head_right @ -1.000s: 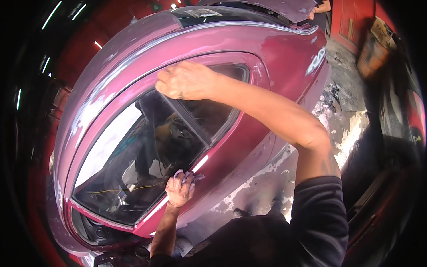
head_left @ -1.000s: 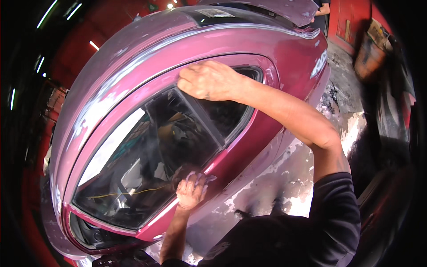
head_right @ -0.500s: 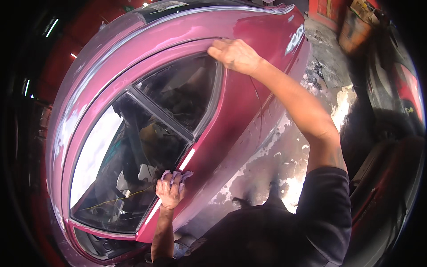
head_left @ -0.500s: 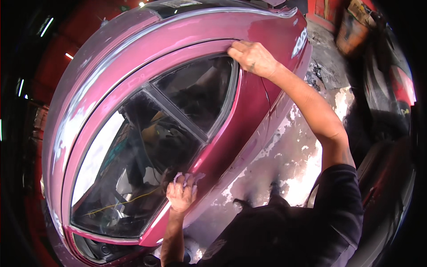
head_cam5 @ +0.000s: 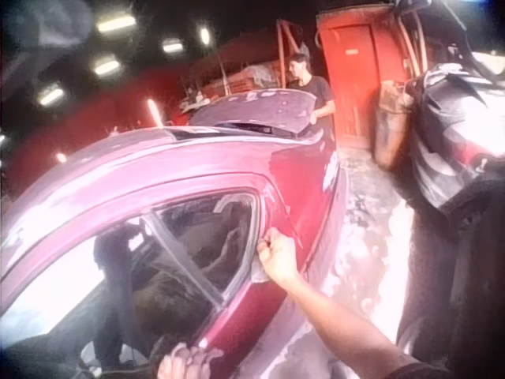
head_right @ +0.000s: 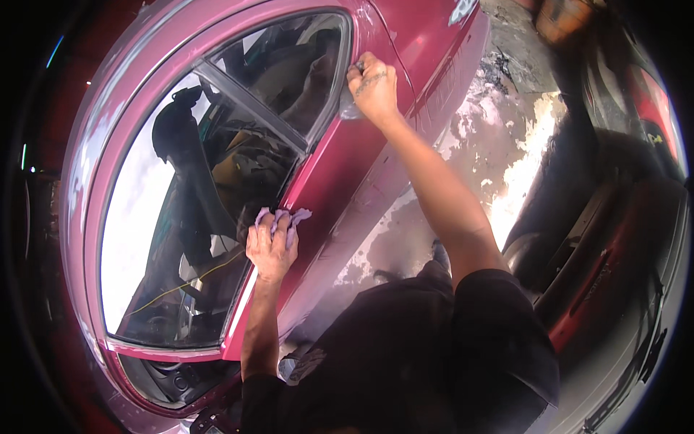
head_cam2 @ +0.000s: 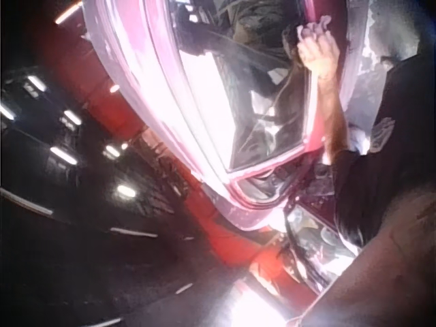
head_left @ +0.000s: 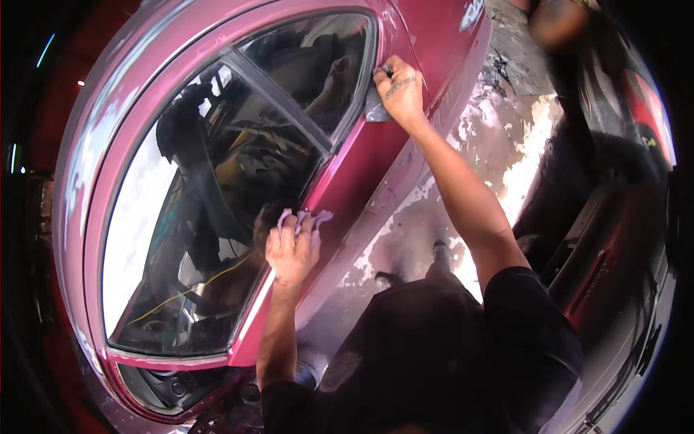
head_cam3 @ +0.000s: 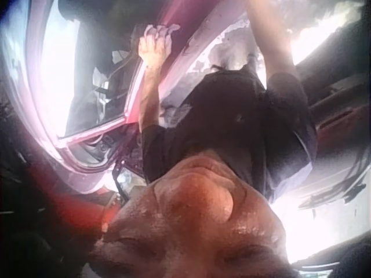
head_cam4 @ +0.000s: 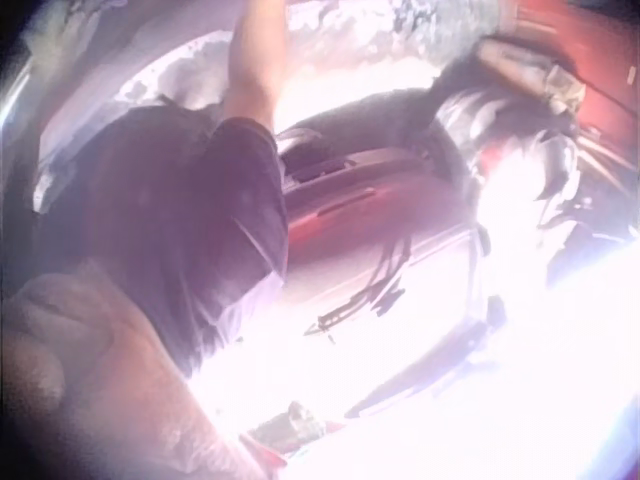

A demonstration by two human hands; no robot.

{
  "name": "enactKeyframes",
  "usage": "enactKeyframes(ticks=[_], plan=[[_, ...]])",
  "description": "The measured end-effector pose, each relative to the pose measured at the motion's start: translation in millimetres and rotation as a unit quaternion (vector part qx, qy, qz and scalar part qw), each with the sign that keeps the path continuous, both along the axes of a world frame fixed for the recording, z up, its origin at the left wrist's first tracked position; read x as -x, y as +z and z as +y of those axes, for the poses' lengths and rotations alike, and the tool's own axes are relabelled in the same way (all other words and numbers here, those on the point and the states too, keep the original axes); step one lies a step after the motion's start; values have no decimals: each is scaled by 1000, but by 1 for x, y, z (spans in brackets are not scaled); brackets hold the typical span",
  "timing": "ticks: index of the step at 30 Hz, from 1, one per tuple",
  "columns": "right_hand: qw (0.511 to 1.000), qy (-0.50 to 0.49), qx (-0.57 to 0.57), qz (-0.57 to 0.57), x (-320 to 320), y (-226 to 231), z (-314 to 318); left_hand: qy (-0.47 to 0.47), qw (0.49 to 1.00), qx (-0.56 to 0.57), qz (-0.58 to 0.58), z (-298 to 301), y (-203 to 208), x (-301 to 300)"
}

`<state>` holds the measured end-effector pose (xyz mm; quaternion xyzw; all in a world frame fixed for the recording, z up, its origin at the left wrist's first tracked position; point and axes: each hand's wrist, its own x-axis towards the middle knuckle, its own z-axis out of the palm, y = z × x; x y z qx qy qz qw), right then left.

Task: The person wipes the exterior of a maroon car with a cloth, focusing on the door frame, window trim, and side panels. They use a small tool to scrape or clean the door jambs and edges. Another person is visible nearby holding a phone.

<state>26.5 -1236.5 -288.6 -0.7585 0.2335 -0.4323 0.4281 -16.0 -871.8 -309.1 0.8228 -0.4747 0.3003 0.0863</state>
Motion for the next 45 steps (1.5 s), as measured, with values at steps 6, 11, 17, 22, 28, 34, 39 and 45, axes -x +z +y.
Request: enactKeyframes(ticks=[6,11,17,22,28,34,39,45], plan=[[998,12,-45,30,37,-41,109,-17,999,33,6,2,-5,-1],[961,260,-30,89,77,-54,158,-18,998,56,39,0,0,11],[964,179,-172,92,200,-118,84,-35,998,41,35,-43,3,23],[949,29,-271,158,319,-193,14,8,986,-159,-45,-129,1,-13],[938,-40,-321,126,391,-242,-17,-29,980,-177,-86,-284,28,-85],[929,16,-350,122,400,-283,-42,-7,961,-198,-195,-366,121,-148],[907,4,-392,158,419,-337,-71,103,957,-117,-245,-246,192,-143],[922,-66,-373,80,451,-359,-110,217,941,-52,-255,-180,206,-128]])
